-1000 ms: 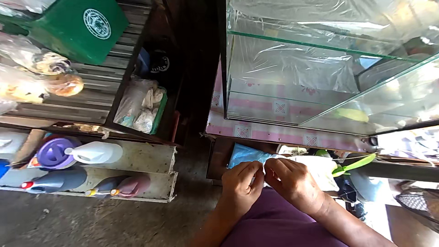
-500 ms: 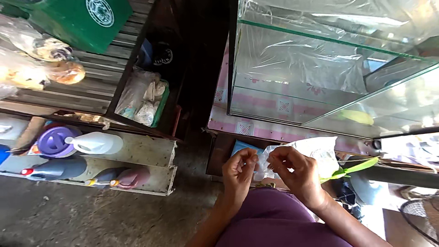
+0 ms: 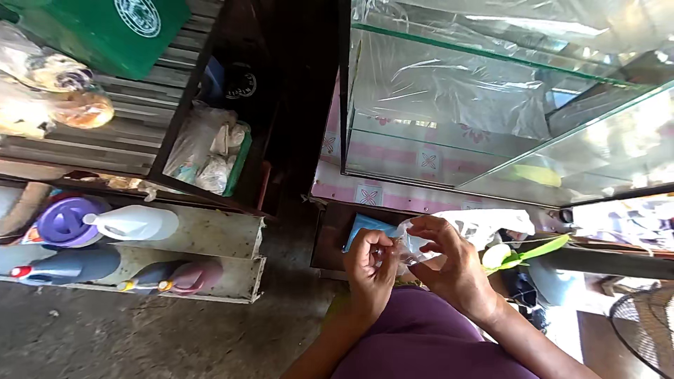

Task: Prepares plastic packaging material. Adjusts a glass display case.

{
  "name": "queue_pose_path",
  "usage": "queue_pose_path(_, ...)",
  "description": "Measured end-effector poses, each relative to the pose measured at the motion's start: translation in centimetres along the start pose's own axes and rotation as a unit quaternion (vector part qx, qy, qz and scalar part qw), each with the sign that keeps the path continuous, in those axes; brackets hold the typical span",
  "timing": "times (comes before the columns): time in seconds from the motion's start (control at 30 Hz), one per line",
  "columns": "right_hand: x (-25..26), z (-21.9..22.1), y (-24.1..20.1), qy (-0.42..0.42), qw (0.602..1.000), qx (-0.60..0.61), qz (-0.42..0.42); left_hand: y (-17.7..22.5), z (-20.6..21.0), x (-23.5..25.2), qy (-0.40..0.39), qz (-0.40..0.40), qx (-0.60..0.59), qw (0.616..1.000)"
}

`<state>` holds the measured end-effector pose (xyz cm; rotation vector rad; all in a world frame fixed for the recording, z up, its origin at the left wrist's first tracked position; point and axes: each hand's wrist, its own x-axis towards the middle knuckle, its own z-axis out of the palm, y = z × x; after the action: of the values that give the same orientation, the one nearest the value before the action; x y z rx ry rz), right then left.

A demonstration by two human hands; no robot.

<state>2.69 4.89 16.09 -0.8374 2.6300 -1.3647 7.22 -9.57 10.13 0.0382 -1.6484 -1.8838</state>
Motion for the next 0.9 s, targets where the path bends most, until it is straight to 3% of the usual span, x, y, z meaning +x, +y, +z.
queue_pose_path(0.2, 0.0, 0.5, -0.1, 0.012, 0.998, 0.040, -0.039, -0.1, -0.2, 0.0, 0.005, 0.051, 0.006, 0.999)
queue_pose_path(0.4, 0.6, 0.7, -0.6, 0.074, 0.974, -0.133, -0.170, 0.5, -1.2, 0.0, -0.010, 0.079, 0.075, 0.994)
queue_pose_path(0.63, 0.8, 0.7, -0.8, 0.086, 0.960, -0.177, -0.198, 0.4, -2.4, 0.6, -0.030, 0.184, 0.196, 0.963)
queue_pose_path(0.9, 0.8, 0.2, -1.6, 0.073, 0.923, -0.295, -0.235, 0.3, -2.3, 0.9, -0.071, 0.199, 0.224, 0.951)
